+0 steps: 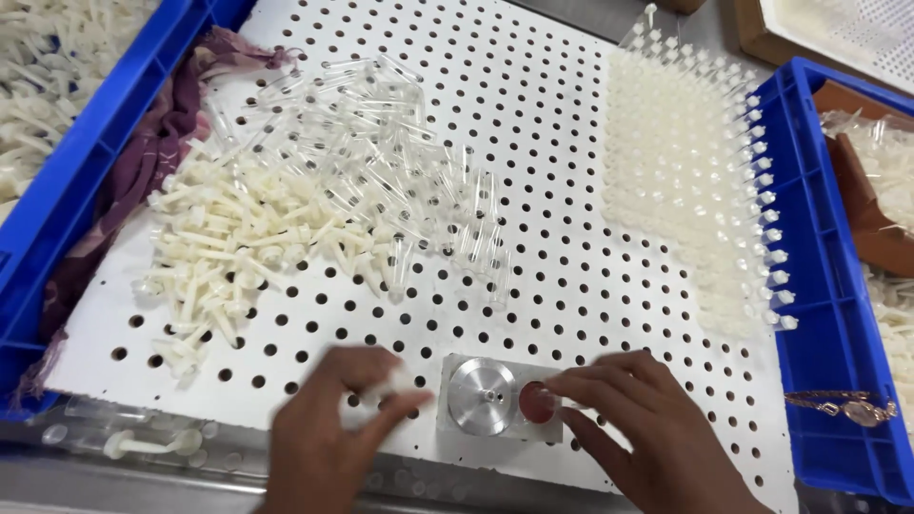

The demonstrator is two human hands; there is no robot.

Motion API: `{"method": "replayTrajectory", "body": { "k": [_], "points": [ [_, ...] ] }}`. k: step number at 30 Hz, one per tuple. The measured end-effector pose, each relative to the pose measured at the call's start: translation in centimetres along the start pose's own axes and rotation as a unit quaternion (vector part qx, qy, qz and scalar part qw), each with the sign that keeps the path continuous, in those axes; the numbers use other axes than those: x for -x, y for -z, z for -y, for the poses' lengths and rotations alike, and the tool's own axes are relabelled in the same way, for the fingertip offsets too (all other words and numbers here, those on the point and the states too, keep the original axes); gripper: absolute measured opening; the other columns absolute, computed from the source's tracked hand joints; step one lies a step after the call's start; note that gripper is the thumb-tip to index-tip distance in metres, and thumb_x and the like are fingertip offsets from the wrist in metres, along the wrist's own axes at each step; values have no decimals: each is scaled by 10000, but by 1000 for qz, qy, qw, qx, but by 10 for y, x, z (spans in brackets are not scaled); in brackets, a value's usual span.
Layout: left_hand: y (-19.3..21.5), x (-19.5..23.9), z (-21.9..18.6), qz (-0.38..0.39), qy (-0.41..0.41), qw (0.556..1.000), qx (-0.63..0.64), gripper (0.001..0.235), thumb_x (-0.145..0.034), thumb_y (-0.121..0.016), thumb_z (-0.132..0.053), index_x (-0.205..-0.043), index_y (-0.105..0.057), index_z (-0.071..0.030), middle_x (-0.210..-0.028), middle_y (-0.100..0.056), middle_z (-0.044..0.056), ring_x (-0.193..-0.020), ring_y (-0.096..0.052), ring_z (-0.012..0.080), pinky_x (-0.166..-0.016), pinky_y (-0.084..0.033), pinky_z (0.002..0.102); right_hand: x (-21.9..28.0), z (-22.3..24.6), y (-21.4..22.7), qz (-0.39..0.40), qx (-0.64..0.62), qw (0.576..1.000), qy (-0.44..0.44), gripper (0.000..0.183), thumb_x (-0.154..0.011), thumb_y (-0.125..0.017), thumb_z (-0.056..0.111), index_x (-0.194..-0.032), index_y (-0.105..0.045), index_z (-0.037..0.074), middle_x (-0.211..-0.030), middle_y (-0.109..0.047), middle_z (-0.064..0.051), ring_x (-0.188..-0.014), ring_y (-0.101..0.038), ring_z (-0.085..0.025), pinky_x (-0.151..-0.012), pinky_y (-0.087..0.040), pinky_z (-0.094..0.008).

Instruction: Manually assembling medical or laboratory vials by inserting components into tubes using a template.

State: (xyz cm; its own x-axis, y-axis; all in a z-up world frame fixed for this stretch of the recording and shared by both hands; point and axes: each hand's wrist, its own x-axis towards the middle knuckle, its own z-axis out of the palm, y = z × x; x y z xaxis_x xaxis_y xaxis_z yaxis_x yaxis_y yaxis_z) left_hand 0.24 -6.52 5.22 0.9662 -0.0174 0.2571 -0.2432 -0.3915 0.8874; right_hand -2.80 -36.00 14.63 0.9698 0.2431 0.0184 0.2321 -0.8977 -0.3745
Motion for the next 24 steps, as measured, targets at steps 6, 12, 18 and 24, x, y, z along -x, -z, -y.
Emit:
{"method": "replayTrajectory", "body": {
  "k": [6, 12, 18, 24],
  "points": [
    [-21, 20, -22, 81, 4, 969, 235, 164, -829, -846, -78, -987, -800, -82, -1019, -824, 55, -930, -811, 119, -784, -653, 268, -2, 17, 2, -22, 66, 995, 67, 476, -777, -802, 202, -1247, -739, 166, -1186, -760, -13, -1153, -669, -224, -929, -549, -366],
    [-47, 50, -28, 92, 131, 888, 431, 223, -874, -769, 35, -1082, -816, -29, -974, -772, 76, -941, -736, 103, -844, -594, 261, 42, 2, -33, 15, -343, 902, -262, 287, -827, -774, 102, -1099, -834, 33, -987, -840, -104, -975, -785, -145, -899, -617, -334],
    [-4, 9, -28, 289, 263, 786, 479, 186, -906, -737, -2, -1084, -786, 14, -904, -768, 77, -802, -712, 90, -756, -617, 271, 28, 70, -22, -232, 6, 957, 173, 212, -901, -771, 202, -1083, -729, 101, -1041, -756, -25, -1101, -711, -139, -920, -612, -311],
    [-22, 12, -30, 253, 7, 919, 301, 197, -965, -720, -56, -1157, -764, -49, -998, -749, 91, -881, -744, 170, -788, -616, 287, 19, 40, -13, -53, -176, 972, -144, 253, -758, -850, 123, -1002, -836, 56, -961, -833, -25, -947, -779, -159, -834, -617, -325]
  ]
}}
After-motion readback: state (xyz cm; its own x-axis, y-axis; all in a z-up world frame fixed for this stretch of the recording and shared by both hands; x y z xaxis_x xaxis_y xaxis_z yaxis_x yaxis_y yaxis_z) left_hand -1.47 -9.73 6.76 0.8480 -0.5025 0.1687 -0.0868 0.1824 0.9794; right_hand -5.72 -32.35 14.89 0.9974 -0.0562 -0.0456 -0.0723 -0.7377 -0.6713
